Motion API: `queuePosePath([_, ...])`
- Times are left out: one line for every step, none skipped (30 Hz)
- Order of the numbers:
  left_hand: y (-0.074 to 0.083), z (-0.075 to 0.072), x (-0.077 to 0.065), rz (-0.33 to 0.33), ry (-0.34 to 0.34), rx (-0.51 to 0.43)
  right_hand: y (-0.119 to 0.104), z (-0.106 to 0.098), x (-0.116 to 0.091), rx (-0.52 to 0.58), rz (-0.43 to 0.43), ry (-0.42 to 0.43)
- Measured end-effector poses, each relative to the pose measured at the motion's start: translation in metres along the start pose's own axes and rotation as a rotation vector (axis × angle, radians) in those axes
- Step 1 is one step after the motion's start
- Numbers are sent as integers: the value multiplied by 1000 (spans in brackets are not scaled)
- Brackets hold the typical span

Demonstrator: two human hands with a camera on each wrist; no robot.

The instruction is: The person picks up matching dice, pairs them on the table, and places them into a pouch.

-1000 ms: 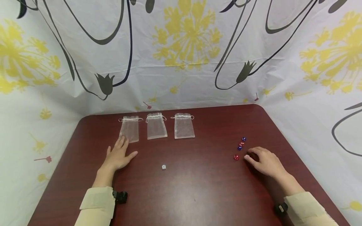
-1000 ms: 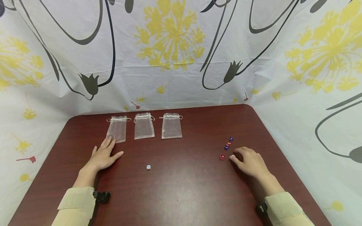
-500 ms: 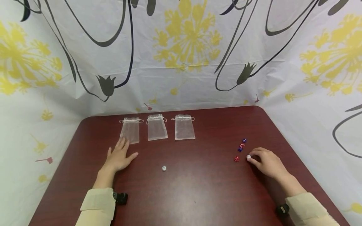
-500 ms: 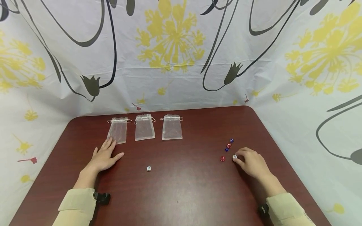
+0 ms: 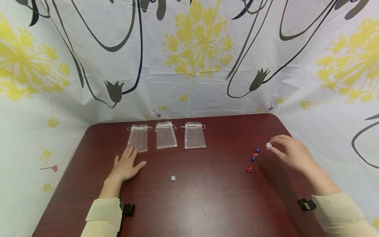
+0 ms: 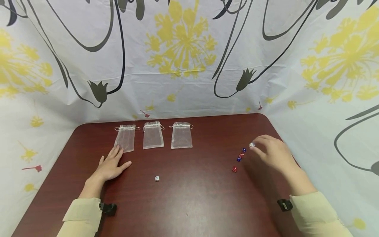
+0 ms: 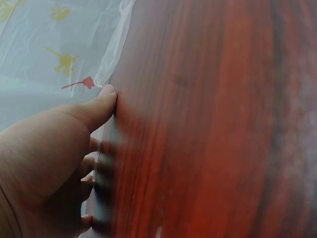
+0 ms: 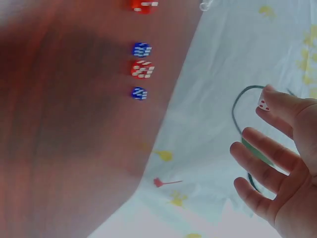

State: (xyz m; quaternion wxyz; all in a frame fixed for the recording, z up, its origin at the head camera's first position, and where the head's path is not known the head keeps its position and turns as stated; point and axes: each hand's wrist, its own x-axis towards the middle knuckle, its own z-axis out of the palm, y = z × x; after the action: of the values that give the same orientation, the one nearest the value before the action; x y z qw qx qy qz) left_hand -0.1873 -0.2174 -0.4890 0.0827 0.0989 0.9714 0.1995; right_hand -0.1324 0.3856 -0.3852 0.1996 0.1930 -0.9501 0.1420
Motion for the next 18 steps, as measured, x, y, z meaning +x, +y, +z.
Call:
queuePosePath([0,0,-1,-1,1,-1,-2,-2,2,3,0,-2])
queuePosePath([0,0,-1,-2,0,-4,-5,-3,4,3,-3,-7])
queuePosePath([1,0,-1,-3,0,-5,-7,-4,6,2,-6,-14])
queuePosePath([1,-1,-2,-3,0,-4,-9,-4,8,-1,-9,-22])
queuePosePath([1,-1,-2,-3,-1,-6,-12,-4,9,-5,-11,-30])
queuePosePath([2,-1,-3,-3,-1,-8,-14,-3,10,-7,-11,-36])
queuePosePath([2,-1,-3,-4,-1,-10,-16,-2,11,-7,-11,-42])
queuePosePath([2,-2,-3,-4,-2,-12,-18,0,13,-9,-11,-48])
queuePosePath([3,-2,-3,-2,-1,-12,-20,3,14,-11,-7,-54])
queuePosePath([3,-2,-3,-4,-2,-13,-22,5,15,-9,-4,-60])
queuePosePath([3,-2,-3,-6,-2,-12,-24,8,16,-6,-1,-65])
queuePosePath([3,-2,-3,-7,-2,-12,-27,11,17,-1,-3,-70])
queuePosePath([3,-2,-3,-8,-2,-10,-30,14,19,3,-4,-79])
queuePosePath([3,-1,-3,-9,-2,-7,-34,17,20,7,-9,-85])
queuePosePath([2,-1,-3,-10,-2,-5,-37,20,22,13,-13,-89])
queuePosePath([2,-1,-3,-12,-2,-5,-41,23,24,21,-17,-92])
queuePosePath([2,0,-3,-12,-1,-6,-45,27,26,28,-24,-93])
queuePosePath([1,0,-3,-8,0,-8,-49,29,29,35,-31,-95])
